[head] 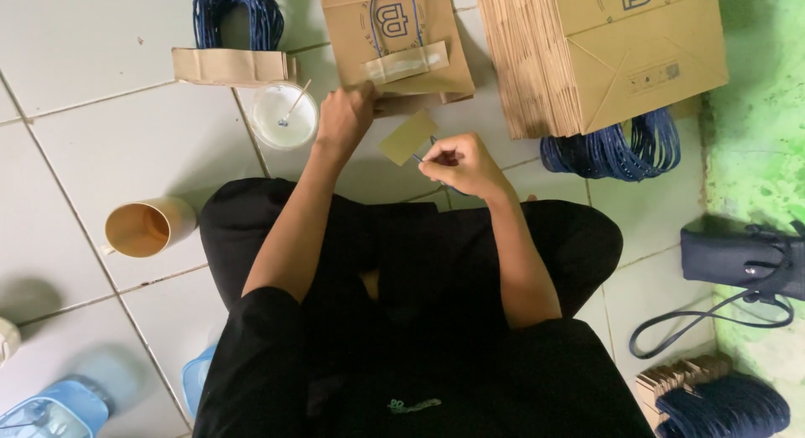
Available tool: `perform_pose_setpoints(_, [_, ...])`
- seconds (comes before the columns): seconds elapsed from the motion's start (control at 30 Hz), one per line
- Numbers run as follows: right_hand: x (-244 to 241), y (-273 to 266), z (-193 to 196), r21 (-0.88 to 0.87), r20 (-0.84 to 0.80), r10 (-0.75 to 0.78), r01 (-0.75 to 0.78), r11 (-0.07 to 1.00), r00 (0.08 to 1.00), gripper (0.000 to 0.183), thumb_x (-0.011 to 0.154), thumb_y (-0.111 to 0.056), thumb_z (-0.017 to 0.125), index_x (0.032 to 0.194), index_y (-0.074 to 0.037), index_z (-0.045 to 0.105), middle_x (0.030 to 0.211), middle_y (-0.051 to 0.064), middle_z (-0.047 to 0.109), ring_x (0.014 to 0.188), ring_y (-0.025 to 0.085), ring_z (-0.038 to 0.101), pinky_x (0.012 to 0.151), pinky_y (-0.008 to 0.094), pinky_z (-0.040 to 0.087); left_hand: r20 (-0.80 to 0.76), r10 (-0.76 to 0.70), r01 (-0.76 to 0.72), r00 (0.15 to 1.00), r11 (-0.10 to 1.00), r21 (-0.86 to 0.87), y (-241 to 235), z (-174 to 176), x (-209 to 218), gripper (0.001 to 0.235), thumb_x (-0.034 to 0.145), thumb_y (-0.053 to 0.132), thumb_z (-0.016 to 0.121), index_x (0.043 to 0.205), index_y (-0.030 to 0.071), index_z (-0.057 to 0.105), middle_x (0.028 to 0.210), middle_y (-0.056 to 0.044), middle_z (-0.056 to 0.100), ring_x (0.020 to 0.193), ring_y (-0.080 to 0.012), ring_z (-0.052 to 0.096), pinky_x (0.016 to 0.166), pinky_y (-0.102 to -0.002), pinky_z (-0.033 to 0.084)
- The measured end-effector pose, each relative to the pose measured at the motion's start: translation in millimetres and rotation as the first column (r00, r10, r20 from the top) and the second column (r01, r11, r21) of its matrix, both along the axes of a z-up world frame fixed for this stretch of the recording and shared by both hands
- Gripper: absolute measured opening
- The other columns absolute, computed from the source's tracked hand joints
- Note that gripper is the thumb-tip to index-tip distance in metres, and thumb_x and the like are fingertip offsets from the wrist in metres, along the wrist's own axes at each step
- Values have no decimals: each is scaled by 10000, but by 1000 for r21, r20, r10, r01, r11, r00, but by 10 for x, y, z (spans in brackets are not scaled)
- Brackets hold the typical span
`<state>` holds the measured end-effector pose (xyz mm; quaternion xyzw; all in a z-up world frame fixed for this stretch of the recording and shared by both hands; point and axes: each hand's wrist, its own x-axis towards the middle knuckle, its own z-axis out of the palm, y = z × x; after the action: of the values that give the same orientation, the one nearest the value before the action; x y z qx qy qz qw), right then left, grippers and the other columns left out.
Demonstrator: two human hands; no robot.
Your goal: The person sits on the floor and assembles paper bags by applying glue to the bottom flaps and attaching blue rope handles. They press the glued areas to secure them and then stack the finished bags.
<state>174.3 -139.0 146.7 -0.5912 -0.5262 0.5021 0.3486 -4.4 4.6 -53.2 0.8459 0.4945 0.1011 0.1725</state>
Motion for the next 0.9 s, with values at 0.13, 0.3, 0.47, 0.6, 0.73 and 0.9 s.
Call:
perform_pose_setpoints(0.13, [-56,18,-103,-2,79,14,-14,1000,997,53,816,7,791,768,19,773,553,135,657,484,105,539,473,230,429,16,14,-13,1000,999,-29,41,55,-48,134,997,311,584,927,238,672,704,-74,718,695,-382,766,537,-508,623])
perform_pose_setpoints(0.3, [-75,80,-328,13,185,-9,6,1000,983,80,827,-78,810,806,-5,784,574,123,658,529,88,511,486,257,425,88,-6,5,996,1000,13,25,288,-98,130,991,228,620,952,202,741,854,-77,732,730,-406,763,592,-542,634])
perform_pose_setpoints(0.47, [-64,105,-527,24,242,-36,31,999,970,98,837,-100,804,817,-7,785,578,128,661,524,103,525,490,262,431,108,-8,3,994,999,44,-3,439,-114,132,990,266,640,949,219,758,869,-45,708,722,-385,760,599,-543,637])
perform_pose_setpoints(0.6, [-16,150,-797,47,345,-97,86,995,934,81,816,-83,740,792,-13,774,571,130,658,503,145,577,480,298,447,118,-4,-2,993,999,53,2,503,-128,124,989,258,657,957,237,775,891,-16,708,721,-349,762,604,-517,645])
perform_pose_setpoints(0.73, [32,205,-1138,66,379,-140,124,990,915,84,802,-104,753,768,-30,774,571,116,661,494,169,597,475,300,451,146,4,-12,989,998,54,2,429,-123,150,982,326,669,910,240,768,875,-11,695,708,-367,753,595,-537,640])
perform_pose_setpoints(0.9, [-45,288,-1203,134,373,-212,174,976,903,113,825,-100,717,737,-36,749,556,139,638,515,173,615,491,302,456,123,-21,11,992,996,86,-37,544,-123,124,951,294,689,879,238,773,840,3,697,667,-344,747,570,-533,635])
